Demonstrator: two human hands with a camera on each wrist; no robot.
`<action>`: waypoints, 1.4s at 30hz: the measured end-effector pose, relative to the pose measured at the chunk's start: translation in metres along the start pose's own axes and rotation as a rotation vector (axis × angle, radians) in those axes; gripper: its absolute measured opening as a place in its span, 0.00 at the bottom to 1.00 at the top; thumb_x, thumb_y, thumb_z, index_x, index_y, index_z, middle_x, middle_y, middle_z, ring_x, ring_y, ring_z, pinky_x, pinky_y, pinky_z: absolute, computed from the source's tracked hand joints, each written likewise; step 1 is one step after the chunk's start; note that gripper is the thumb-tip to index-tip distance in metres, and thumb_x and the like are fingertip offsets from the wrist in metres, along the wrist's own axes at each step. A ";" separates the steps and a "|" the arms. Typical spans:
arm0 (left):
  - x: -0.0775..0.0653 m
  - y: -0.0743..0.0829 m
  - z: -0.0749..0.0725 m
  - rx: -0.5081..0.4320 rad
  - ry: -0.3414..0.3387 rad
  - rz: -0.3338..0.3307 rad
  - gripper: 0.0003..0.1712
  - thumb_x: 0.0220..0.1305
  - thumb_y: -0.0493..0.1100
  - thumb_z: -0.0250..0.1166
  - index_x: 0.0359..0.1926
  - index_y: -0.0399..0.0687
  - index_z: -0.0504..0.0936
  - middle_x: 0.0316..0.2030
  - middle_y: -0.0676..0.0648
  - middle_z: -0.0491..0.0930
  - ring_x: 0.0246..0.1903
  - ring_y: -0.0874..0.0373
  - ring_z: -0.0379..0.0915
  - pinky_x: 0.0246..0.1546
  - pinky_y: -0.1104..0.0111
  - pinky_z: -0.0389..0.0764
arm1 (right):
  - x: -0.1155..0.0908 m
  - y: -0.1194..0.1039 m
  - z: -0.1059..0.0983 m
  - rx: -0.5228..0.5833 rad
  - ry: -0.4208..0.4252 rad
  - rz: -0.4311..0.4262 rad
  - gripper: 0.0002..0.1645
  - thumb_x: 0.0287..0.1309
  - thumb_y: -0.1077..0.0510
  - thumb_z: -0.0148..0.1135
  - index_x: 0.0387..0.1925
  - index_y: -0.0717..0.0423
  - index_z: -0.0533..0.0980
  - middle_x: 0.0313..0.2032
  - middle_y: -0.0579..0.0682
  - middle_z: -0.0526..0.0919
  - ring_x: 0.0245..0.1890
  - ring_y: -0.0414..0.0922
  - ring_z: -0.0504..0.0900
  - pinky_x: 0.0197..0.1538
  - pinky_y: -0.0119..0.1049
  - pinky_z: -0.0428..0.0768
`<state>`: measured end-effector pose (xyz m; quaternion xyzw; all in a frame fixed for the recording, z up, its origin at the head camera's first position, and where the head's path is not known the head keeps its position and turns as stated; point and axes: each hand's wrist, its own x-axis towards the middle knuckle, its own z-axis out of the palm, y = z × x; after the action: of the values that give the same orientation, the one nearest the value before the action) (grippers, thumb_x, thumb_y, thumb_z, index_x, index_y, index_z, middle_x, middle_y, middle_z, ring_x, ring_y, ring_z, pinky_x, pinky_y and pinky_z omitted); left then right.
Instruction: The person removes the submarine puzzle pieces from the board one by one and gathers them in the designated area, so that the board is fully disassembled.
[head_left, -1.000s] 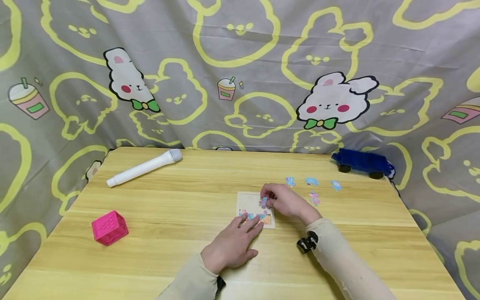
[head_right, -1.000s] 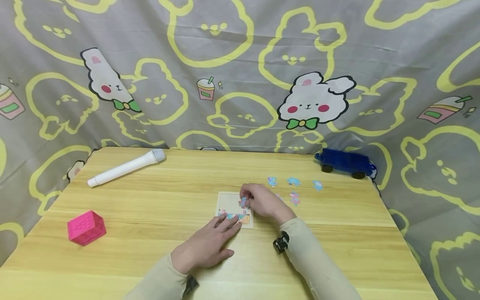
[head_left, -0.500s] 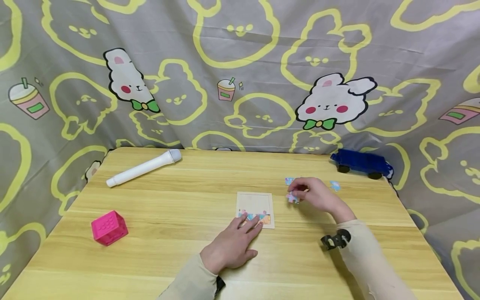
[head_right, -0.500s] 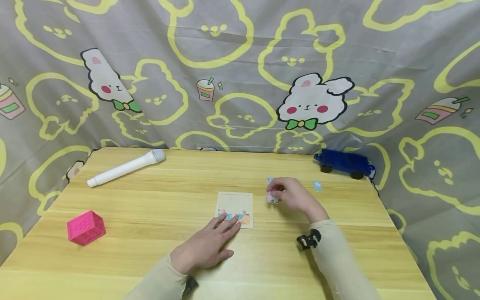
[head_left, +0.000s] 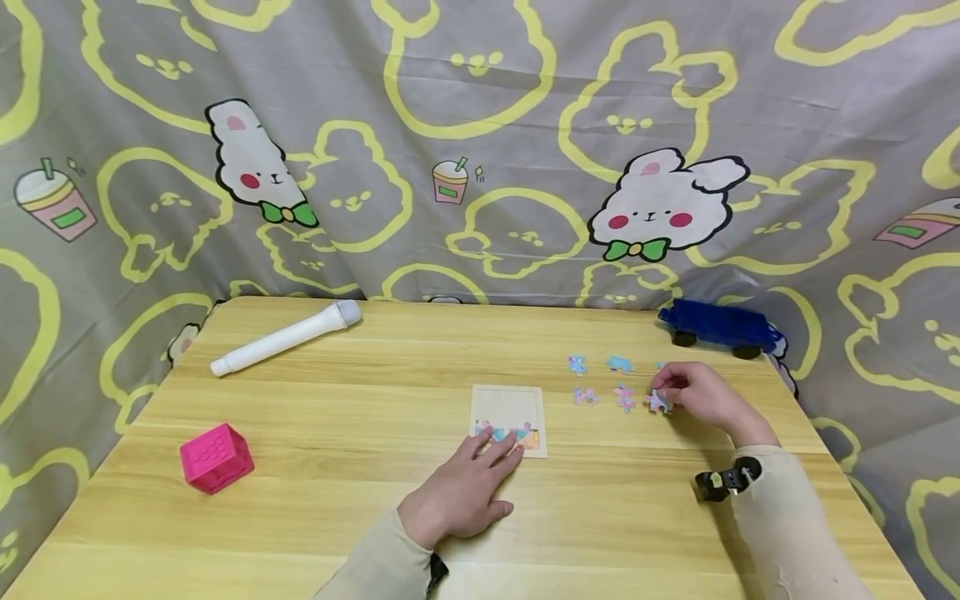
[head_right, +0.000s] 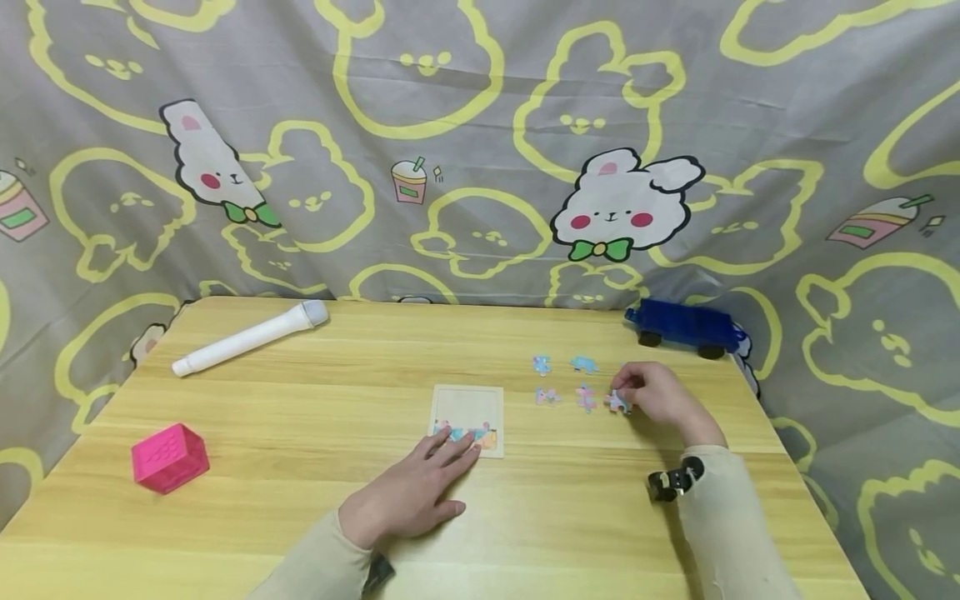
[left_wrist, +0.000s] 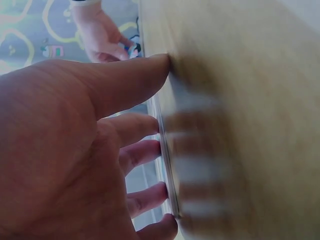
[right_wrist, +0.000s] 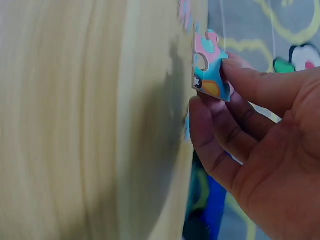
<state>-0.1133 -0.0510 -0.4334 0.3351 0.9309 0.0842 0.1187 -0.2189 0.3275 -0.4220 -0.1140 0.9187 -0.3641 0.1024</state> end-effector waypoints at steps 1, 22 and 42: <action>0.000 0.000 0.000 -0.002 -0.001 0.000 0.39 0.68 0.56 0.61 0.75 0.50 0.60 0.75 0.50 0.53 0.72 0.44 0.46 0.69 0.56 0.54 | -0.001 0.004 -0.001 -0.002 0.000 0.017 0.05 0.62 0.72 0.57 0.38 0.66 0.79 0.32 0.53 0.79 0.31 0.48 0.75 0.32 0.39 0.77; -0.002 -0.002 0.000 0.016 -0.015 0.007 0.40 0.68 0.58 0.60 0.76 0.51 0.59 0.75 0.51 0.52 0.73 0.45 0.45 0.70 0.58 0.53 | -0.003 0.027 -0.010 -0.149 0.052 0.059 0.08 0.65 0.68 0.56 0.42 0.66 0.79 0.34 0.53 0.81 0.33 0.47 0.76 0.37 0.42 0.75; -0.002 -0.002 0.000 0.004 -0.028 0.003 0.40 0.69 0.58 0.59 0.76 0.53 0.58 0.75 0.52 0.50 0.73 0.46 0.43 0.70 0.56 0.52 | -0.007 -0.014 -0.001 -0.215 0.108 -0.010 0.12 0.68 0.63 0.56 0.49 0.65 0.78 0.42 0.57 0.82 0.41 0.54 0.79 0.41 0.48 0.75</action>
<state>-0.1128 -0.0543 -0.4335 0.3377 0.9288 0.0778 0.1312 -0.2101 0.3206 -0.4112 -0.1091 0.9560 -0.2697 0.0379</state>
